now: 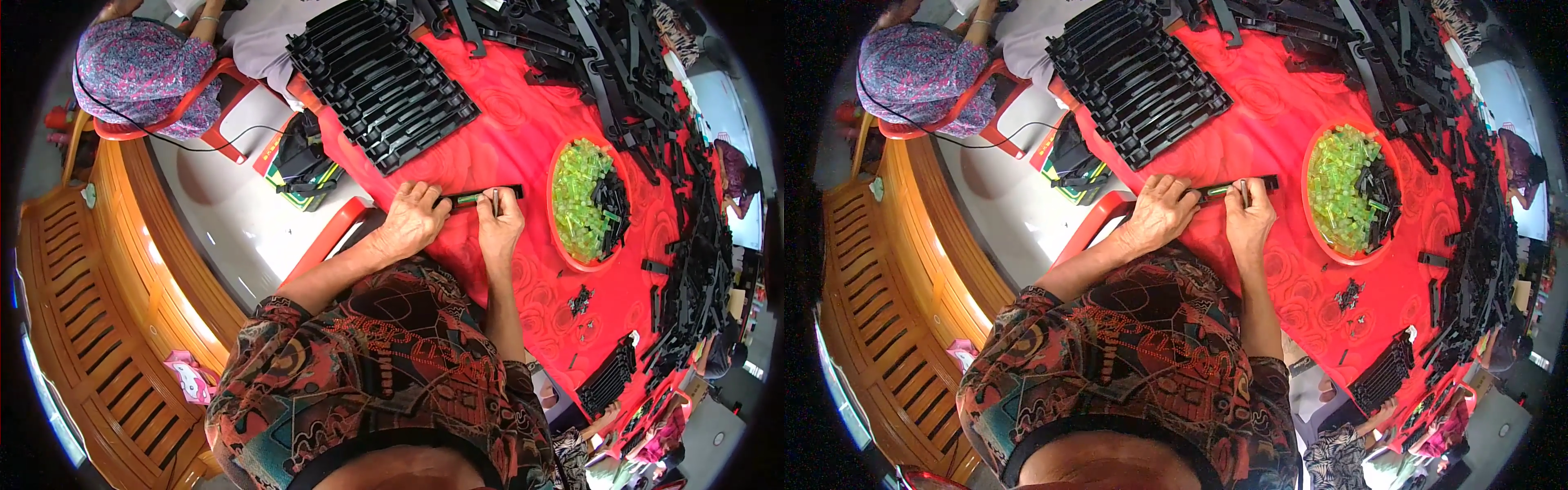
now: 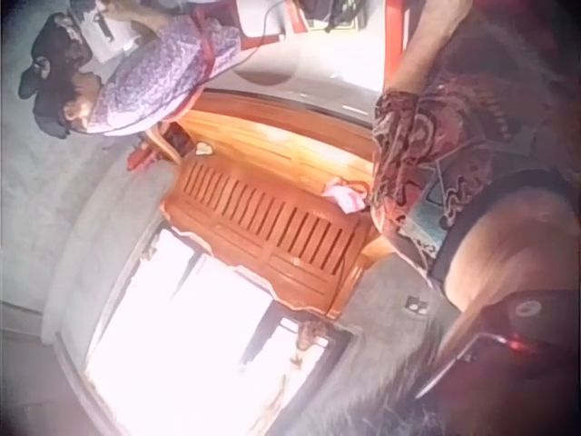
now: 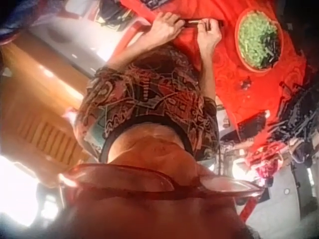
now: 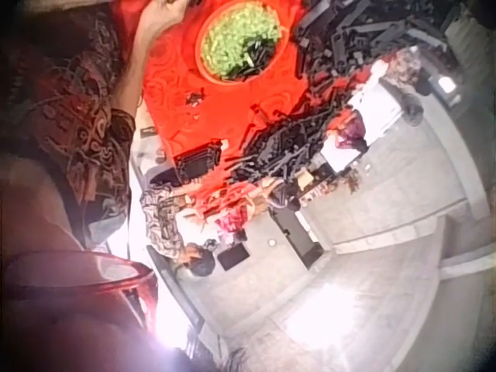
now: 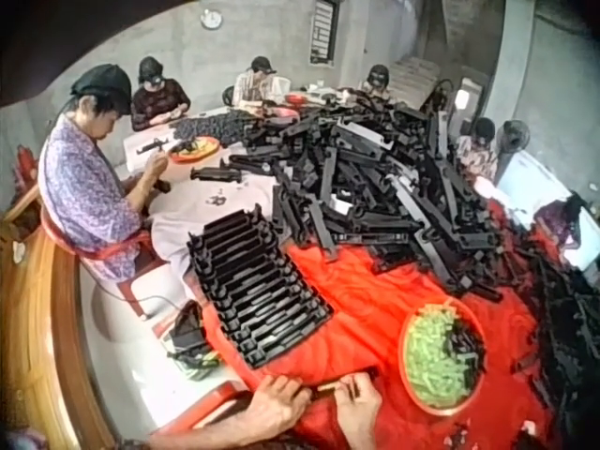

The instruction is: The person assembles plastic parts by inserting small pieces into black plastic housings by hand and stacking the assembled components into a tray.

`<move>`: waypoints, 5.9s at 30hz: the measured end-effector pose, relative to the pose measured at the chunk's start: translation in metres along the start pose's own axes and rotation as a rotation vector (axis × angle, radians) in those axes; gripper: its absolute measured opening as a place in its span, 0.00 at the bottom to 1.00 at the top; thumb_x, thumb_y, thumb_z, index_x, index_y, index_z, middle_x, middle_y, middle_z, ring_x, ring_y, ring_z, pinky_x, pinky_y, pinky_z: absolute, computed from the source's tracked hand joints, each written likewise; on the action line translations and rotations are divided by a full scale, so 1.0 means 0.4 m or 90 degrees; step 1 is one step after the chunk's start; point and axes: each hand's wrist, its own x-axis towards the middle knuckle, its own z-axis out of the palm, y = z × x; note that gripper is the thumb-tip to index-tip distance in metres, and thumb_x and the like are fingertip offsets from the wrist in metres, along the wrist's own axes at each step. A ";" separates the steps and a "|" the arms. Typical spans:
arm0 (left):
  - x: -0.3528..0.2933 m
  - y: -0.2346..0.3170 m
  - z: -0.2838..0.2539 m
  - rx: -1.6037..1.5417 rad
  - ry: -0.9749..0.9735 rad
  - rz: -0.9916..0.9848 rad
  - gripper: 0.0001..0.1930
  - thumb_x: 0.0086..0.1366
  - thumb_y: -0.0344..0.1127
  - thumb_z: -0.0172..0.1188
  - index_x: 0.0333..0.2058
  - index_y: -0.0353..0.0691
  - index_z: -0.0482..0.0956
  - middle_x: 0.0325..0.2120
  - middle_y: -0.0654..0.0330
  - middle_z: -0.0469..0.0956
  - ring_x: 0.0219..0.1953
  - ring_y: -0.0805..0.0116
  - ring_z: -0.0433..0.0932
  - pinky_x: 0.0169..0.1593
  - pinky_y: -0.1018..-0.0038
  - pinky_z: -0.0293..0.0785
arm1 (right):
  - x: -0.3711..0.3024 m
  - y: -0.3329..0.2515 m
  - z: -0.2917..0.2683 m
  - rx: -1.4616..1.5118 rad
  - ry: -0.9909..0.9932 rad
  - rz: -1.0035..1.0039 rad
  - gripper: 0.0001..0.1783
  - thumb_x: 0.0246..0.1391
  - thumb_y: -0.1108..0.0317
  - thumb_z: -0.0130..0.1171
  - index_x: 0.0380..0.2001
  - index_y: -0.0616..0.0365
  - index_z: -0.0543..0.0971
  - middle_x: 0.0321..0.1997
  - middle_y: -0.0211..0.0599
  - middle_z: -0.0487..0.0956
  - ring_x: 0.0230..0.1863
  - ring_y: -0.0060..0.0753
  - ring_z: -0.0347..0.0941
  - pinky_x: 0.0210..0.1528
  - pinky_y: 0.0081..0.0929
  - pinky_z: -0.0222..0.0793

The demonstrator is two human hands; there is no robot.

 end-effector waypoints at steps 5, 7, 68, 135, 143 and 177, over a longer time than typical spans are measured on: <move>0.007 0.004 0.002 -0.002 0.007 -0.008 0.13 0.48 0.34 0.64 0.34 0.40 0.77 0.36 0.56 0.73 0.40 0.59 0.72 0.44 0.63 0.66 | 0.005 -0.013 -0.008 -0.001 -0.072 0.019 0.07 0.48 0.79 0.57 0.24 0.63 0.68 0.19 0.25 0.66 0.24 0.14 0.59 0.27 0.18 0.61; 0.009 0.006 0.007 -0.003 0.005 -0.008 0.13 0.48 0.33 0.64 0.34 0.39 0.77 0.36 0.56 0.74 0.39 0.58 0.72 0.44 0.63 0.66 | 0.005 -0.017 -0.007 0.009 -0.077 0.023 0.08 0.48 0.80 0.56 0.23 0.63 0.67 0.20 0.27 0.66 0.25 0.14 0.59 0.27 0.18 0.60; 0.032 -0.008 0.007 -0.074 -0.079 -0.013 0.13 0.51 0.35 0.59 0.37 0.45 0.80 0.35 0.54 0.74 0.43 0.54 0.71 0.46 0.59 0.67 | 0.058 -0.087 0.036 0.642 0.017 0.090 0.20 0.62 0.61 0.39 0.31 0.68 0.73 0.09 0.20 0.52 0.08 0.15 0.45 0.12 0.17 0.45; 0.033 -0.009 0.011 -0.060 -0.084 -0.003 0.10 0.50 0.34 0.61 0.33 0.42 0.77 0.34 0.56 0.72 0.41 0.55 0.71 0.44 0.60 0.68 | 0.068 -0.063 0.057 0.442 -0.037 0.095 0.24 0.66 0.56 0.37 0.28 0.65 0.73 0.13 0.20 0.57 0.12 0.13 0.50 0.13 0.15 0.48; 0.043 -0.006 -0.002 -0.062 -0.095 -0.002 0.12 0.48 0.33 0.62 0.35 0.42 0.77 0.34 0.57 0.72 0.41 0.55 0.71 0.45 0.60 0.68 | 0.039 -0.075 0.092 0.385 -0.011 0.033 0.23 0.67 0.60 0.37 0.26 0.65 0.73 0.14 0.18 0.60 0.13 0.09 0.52 0.15 0.14 0.48; 0.004 -0.075 0.052 -0.116 0.179 0.079 0.19 0.48 0.33 0.68 0.38 0.33 0.76 0.31 0.53 0.75 0.29 0.57 0.74 0.33 0.67 0.72 | 0.487 -0.069 -0.411 -0.146 0.164 -0.108 0.10 0.60 0.68 0.48 0.36 0.62 0.76 0.25 0.28 0.73 0.20 0.16 0.62 0.23 0.18 0.57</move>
